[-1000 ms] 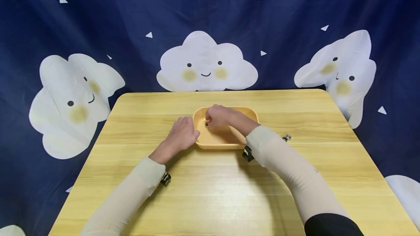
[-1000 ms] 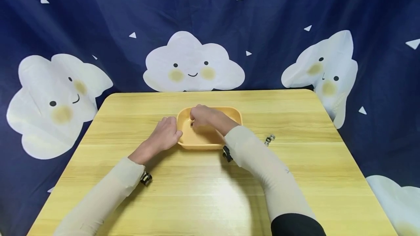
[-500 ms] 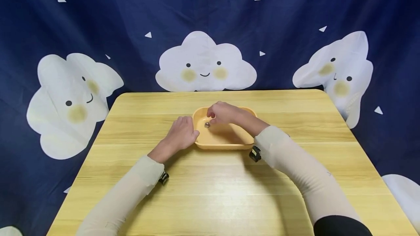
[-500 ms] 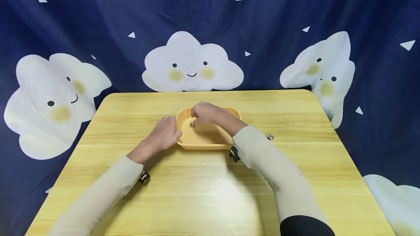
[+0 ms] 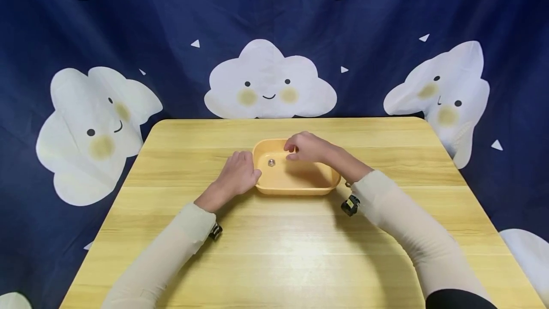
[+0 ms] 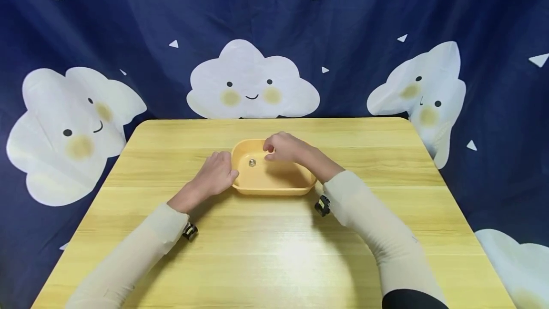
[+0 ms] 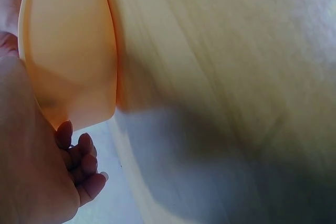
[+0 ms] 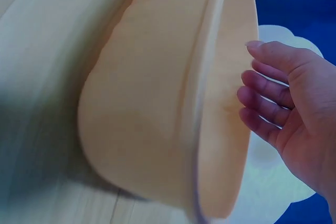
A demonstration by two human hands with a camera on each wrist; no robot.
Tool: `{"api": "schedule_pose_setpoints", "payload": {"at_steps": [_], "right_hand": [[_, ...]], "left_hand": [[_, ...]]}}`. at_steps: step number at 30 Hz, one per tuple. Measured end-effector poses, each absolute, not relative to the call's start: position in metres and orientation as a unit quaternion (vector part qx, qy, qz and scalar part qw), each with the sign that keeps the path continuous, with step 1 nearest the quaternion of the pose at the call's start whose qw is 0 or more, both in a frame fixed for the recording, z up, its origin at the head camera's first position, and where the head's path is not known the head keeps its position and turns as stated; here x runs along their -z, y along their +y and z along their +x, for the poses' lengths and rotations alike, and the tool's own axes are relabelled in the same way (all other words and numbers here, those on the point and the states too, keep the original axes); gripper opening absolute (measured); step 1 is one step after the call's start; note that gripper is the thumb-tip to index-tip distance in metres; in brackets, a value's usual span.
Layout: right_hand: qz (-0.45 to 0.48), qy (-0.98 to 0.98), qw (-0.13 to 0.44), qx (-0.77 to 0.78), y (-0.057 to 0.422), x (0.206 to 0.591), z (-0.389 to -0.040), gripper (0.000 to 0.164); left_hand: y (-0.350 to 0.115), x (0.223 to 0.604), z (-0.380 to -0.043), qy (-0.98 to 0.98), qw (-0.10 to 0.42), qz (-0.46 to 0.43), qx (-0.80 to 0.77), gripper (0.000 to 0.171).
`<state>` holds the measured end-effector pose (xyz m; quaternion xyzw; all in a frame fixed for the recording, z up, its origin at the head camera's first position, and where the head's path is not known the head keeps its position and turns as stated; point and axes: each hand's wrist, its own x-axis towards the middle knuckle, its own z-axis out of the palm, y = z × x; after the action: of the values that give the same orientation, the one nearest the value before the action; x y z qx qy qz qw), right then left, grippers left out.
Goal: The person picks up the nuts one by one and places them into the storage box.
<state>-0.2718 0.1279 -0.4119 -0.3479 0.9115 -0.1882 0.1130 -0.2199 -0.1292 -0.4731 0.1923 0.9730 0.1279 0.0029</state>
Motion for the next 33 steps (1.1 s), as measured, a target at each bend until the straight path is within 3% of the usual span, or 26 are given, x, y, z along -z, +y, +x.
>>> {"api": "schedule_pose_setpoints", "payload": {"at_steps": [33], "right_hand": [[-0.333,0.912,0.083,0.225,0.174,0.405,-0.241,0.029]], "left_hand": [[-0.130,0.471,-0.219,0.972,0.001,0.195,-0.133,0.025]]}}
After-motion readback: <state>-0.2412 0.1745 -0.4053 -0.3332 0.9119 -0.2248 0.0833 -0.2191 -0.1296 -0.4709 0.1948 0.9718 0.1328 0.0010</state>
